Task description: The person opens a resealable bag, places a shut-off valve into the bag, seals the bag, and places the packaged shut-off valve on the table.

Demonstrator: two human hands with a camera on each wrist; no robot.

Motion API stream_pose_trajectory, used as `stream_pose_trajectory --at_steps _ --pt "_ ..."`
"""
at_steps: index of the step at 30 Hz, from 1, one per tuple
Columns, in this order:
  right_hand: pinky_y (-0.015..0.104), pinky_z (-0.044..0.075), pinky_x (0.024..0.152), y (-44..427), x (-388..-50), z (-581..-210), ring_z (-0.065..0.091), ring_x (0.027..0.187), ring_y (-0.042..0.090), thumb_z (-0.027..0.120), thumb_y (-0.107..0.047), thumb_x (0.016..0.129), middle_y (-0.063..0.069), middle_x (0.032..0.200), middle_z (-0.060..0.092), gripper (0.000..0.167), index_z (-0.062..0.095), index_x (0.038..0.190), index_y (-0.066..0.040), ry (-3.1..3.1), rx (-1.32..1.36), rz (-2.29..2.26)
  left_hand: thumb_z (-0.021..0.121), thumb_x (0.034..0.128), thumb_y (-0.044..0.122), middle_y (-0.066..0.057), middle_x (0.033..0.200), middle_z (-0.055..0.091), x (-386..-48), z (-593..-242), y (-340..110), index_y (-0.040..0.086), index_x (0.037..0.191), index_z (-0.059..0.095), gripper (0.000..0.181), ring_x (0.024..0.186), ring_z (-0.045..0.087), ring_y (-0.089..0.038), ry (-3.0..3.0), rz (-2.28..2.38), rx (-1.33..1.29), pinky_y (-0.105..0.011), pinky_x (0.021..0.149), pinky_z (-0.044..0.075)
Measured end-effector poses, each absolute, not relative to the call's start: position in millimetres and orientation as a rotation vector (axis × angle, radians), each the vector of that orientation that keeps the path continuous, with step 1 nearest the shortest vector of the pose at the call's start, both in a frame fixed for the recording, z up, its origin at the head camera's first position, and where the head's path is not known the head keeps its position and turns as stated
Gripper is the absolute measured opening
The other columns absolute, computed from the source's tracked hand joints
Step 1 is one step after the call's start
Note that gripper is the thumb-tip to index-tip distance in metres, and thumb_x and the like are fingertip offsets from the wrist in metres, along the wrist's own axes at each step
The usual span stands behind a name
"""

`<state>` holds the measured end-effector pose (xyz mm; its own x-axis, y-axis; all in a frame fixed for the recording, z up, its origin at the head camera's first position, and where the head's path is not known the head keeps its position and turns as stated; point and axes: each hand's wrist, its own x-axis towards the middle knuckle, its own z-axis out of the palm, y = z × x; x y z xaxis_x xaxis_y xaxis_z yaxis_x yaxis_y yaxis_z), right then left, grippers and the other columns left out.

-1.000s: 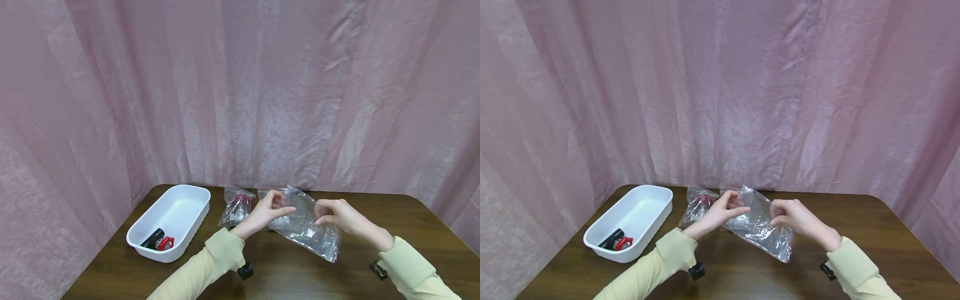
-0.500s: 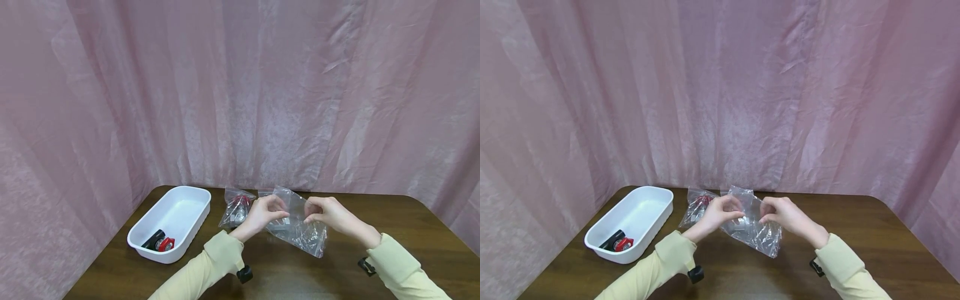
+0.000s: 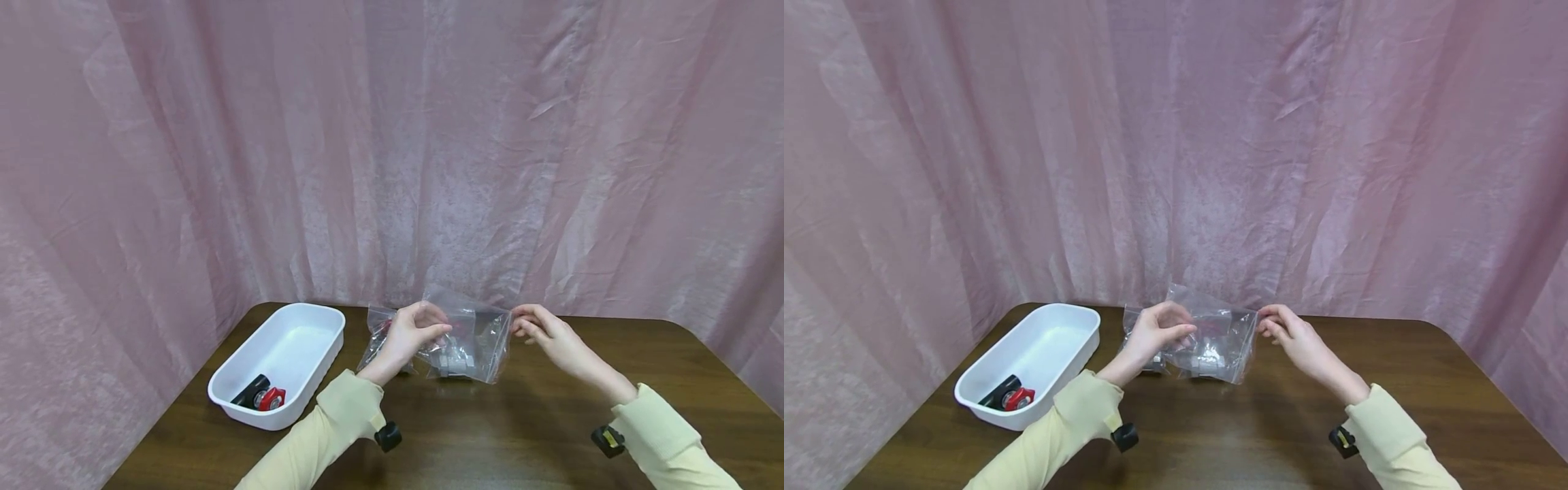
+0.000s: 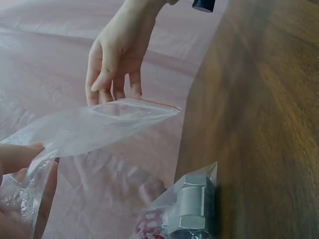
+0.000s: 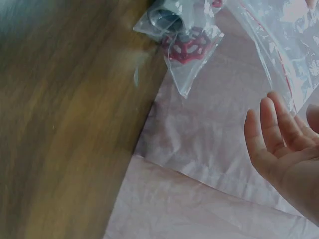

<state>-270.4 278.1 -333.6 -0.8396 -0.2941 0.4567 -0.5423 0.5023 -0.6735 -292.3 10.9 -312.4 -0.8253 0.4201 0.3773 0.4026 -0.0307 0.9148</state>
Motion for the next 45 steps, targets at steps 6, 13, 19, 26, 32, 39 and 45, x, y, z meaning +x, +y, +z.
stream_pose_trajectory --at_steps 6,13,19,26,32,39,45 --pt "0.034 0.049 0.067 283.7 -275.1 -334.2 0.06 0.085 0.028 0.045 0.003 0.093 0.021 0.092 0.061 0.023 0.043 0.114 0.012 -2.422 0.769 1.423 0.065 0.08 -0.004 -0.026 0.08 0.061 -300.9 -319.8 8.9 -0.014 0.094 0.055 0.02 0.062 0.061 -0.031 2.081 2.168 0.892 -0.035 0.054 0.051" --pt "0.03 0.049 0.066 280.4 -276.2 -334.6 0.061 0.082 0.017 0.048 0.002 0.092 0.022 0.091 0.062 0.019 0.05 0.108 0.013 -2.422 0.782 1.544 0.069 0.0782 0.001 -0.017 0.076 0.063 -314.6 -331.5 10.2 -0.008 0.094 0.058 0.021 0.058 0.061 -0.022 2.056 2.271 0.788 -0.026 0.05 0.048" --pt "0.035 0.05 0.065 277.5 -277.4 -335.4 0.061 0.079 0.024 0.05 0.0 0.092 0.018 0.087 0.062 0.018 0.052 0.104 0.013 -2.447 0.788 1.581 0.066 0.0788 -0.004 -0.02 0.079 0.063 -310.1 -327.2 11.8 -0.012 0.094 0.055 0.02 0.056 0.059 -0.014 2.025 2.31 0.781 -0.023 0.049 0.047" --pt "0.033 0.05 0.064 272.2 -276.6 -338.7 0.061 0.074 0.015 0.049 0.004 0.091 0.019 0.083 0.061 0.017 0.05 0.099 0.018 -2.415 0.849 1.731 0.063 0.08 -0.006 -0.023 0.081 0.062 -295.9 -318.1 15.4 -0.014 0.094 0.053 0.019 0.056 0.058 -0.011 2.063 2.287 0.798 -0.024 0.05 0.046" --pt "0.033 0.05 0.062 273.1 -273.2 -338.5 0.061 0.075 0.013 0.053 0.004 0.088 0.02 0.087 0.063 0.016 0.053 0.097 0.017 -2.411 0.749 1.727 0.065 0.0806 -0.003 -0.019 0.081 0.063 -298.0 -319.9 11.2 -0.013 0.095 0.054 0.02 0.064 0.062 -0.035 2.11 2.225 0.791 -0.034 0.054 0.05" --pt "0.027 0.045 0.051 280.5 -269.1 -333.2 0.054 0.06 0.01 0.051 0.002 0.09 0.01 0.076 0.062 0.016 0.056 0.1 0.013 -2.401 0.639 1.538 0.067 0.0799 -0.001 -0.013 0.08 0.061 -314.2 -326.5 -0.6 -0.011 0.098 0.052 0.026 0.065 0.06 -0.02 2.147 2.223 0.666 -0.033 0.058 0.05" --pt "0.027 0.044 0.049 282.5 -268.2 -329.0 0.053 0.063 0.007 0.05 0.003 0.091 0.015 0.085 0.063 0.018 0.057 0.103 0.013 -2.386 0.623 1.484 0.069 0.0793 0.004 -0.012 0.081 0.061 -332.1 -341.3 -4.3 -0.01 0.1 0.052 0.031 0.064 0.06 -0.018 2.128 2.237 0.676 -0.038 0.062 0.051"
